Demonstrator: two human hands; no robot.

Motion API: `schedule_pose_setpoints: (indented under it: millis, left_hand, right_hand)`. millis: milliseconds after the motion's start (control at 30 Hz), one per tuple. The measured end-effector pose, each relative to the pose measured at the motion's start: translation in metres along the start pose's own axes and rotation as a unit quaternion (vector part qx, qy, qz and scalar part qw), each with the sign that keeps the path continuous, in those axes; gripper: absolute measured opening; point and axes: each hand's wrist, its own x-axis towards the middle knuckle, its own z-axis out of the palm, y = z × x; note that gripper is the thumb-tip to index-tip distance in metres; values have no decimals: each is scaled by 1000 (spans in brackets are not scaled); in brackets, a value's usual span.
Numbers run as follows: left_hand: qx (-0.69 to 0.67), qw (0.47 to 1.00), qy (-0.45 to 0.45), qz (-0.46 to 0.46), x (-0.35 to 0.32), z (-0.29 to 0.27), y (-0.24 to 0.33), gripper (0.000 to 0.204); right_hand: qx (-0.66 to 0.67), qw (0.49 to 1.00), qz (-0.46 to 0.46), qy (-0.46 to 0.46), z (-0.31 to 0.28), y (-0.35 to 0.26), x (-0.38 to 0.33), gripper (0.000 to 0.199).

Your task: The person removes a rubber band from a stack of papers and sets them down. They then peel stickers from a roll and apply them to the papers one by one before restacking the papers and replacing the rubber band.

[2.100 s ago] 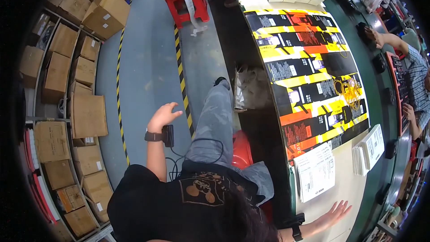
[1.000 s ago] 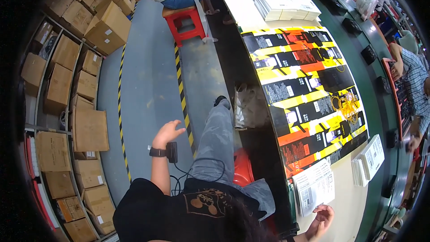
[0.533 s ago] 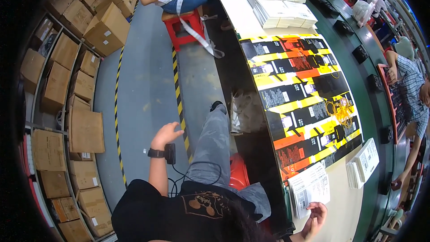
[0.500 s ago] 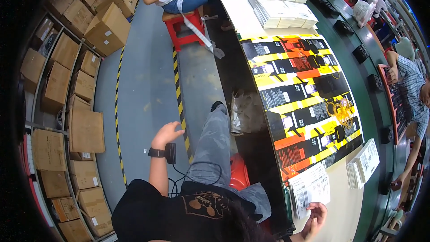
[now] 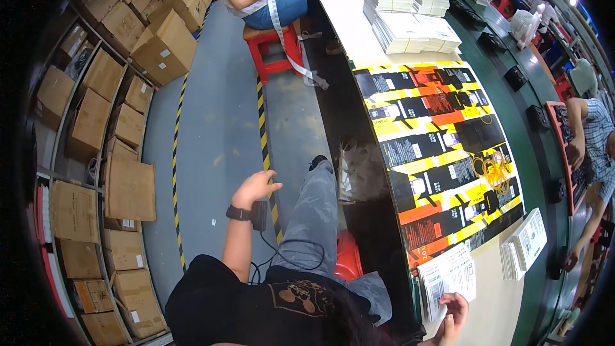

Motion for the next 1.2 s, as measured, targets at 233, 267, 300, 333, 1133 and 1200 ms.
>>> schedule_pose_setpoints:
  millis: [233,267,300,333,1133,1200]
  left_hand:
    - [-4,990,95,104,39,-31,1,38]
    - [-30,986,112,122,47,-41,8,36]
    - [-52,982,121,136,58,-50,13,33]
    - [-74,978,128,149,68,-59,17,31]
    - [-16,963,-51,264,146,-76,27,40]
    - [69,967,-77,232,128,-44,34,54]
  right_hand:
    - [-30,996,88,9,-12,-4,-14,43]
    - [-33,994,98,23,-11,-4,-13,40]
    - [-34,994,98,30,-10,-5,-12,40]
    - [-50,996,75,22,-9,-8,-9,40]
    - [-86,991,0,108,-18,1,-9,32]
    - [-85,991,-6,104,-24,5,-9,30]
